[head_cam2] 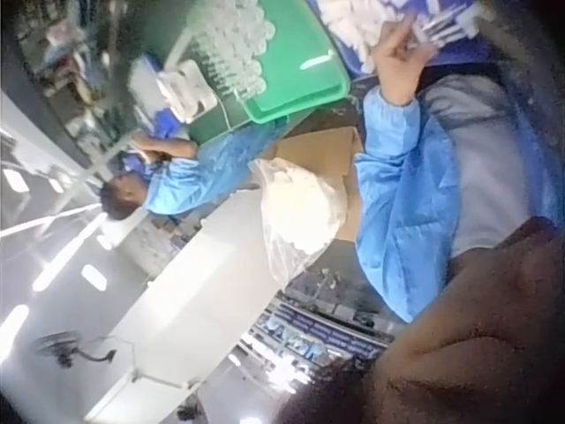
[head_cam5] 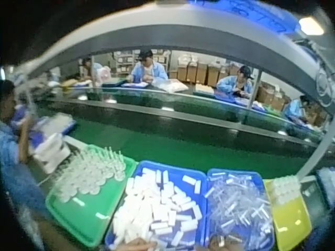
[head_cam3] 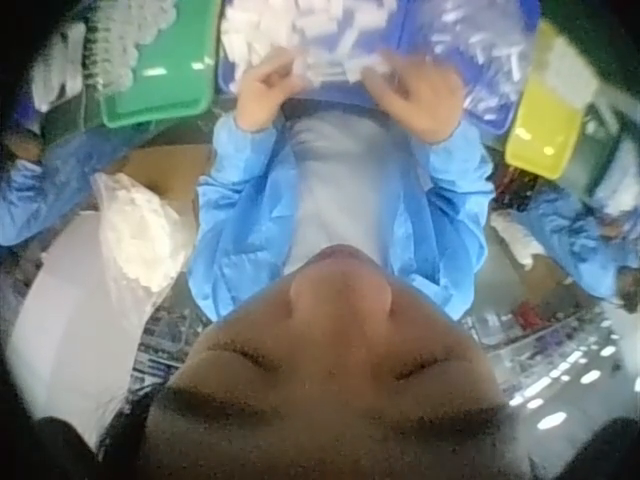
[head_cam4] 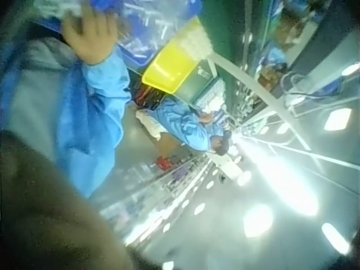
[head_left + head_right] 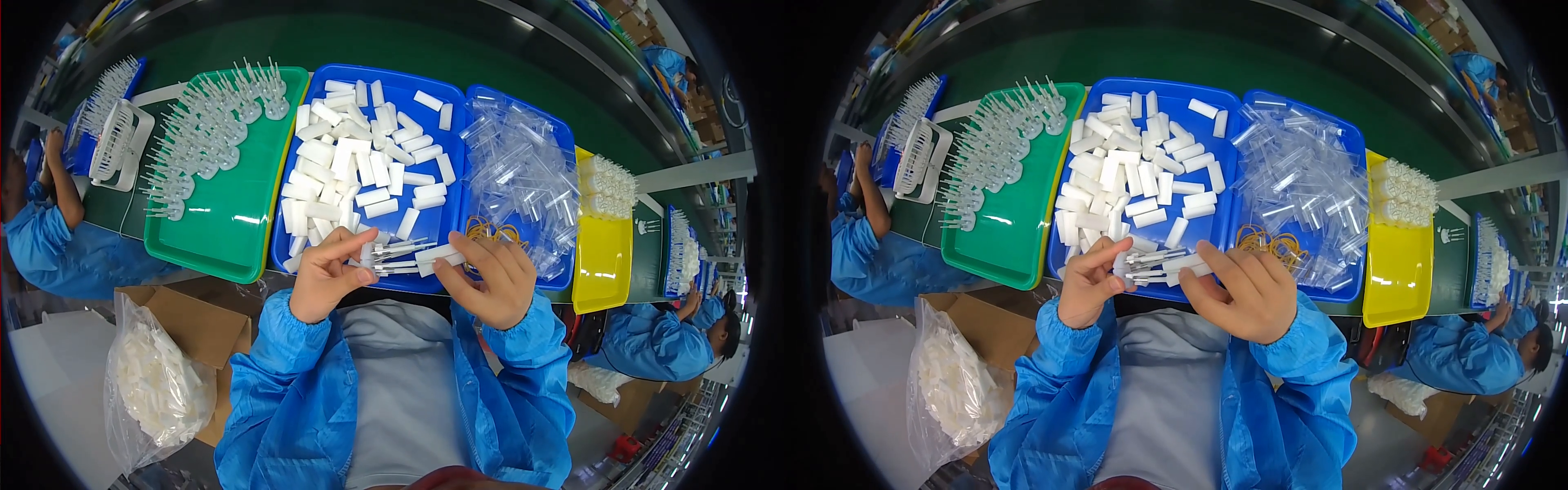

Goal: The person assembles parts by inserting white rectangular pieces onto the prongs of a plastic base, sliding clear plastic sleeves over each piece, securing the assembly with a rubber band, and placing the finished unit onto a tray.

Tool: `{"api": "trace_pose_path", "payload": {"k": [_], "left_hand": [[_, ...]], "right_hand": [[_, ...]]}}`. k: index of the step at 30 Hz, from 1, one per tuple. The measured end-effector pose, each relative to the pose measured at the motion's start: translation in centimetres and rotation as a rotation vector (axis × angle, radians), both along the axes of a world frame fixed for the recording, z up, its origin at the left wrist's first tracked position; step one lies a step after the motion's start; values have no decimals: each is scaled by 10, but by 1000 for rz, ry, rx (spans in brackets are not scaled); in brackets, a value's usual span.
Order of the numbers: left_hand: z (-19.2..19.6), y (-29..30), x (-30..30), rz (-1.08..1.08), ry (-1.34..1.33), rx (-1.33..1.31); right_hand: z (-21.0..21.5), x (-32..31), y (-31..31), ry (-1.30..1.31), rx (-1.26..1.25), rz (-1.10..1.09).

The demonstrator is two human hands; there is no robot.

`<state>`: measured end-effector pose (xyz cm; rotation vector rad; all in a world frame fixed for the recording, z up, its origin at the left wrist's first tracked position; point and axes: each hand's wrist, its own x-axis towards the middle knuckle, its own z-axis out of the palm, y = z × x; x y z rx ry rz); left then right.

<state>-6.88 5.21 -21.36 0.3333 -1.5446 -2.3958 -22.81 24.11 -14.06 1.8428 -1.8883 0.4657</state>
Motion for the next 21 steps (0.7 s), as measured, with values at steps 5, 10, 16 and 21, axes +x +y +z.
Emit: {"api": "trace_pose_path", "payload": {"k": [5,10,16,21], "left_hand": [[-3,0,-1,4,-14,17],[0,1,-2,11,-36,11],[4,2,-3,11,-61,51],[2,3,-2,-5,-65,22]], "right_hand": [[2,0,-1,38,-40,-47],[1,4,-3,76,-42,-24],[2,6,-2,103,-5,6],[3,4,-5,133,-65,31]]}}
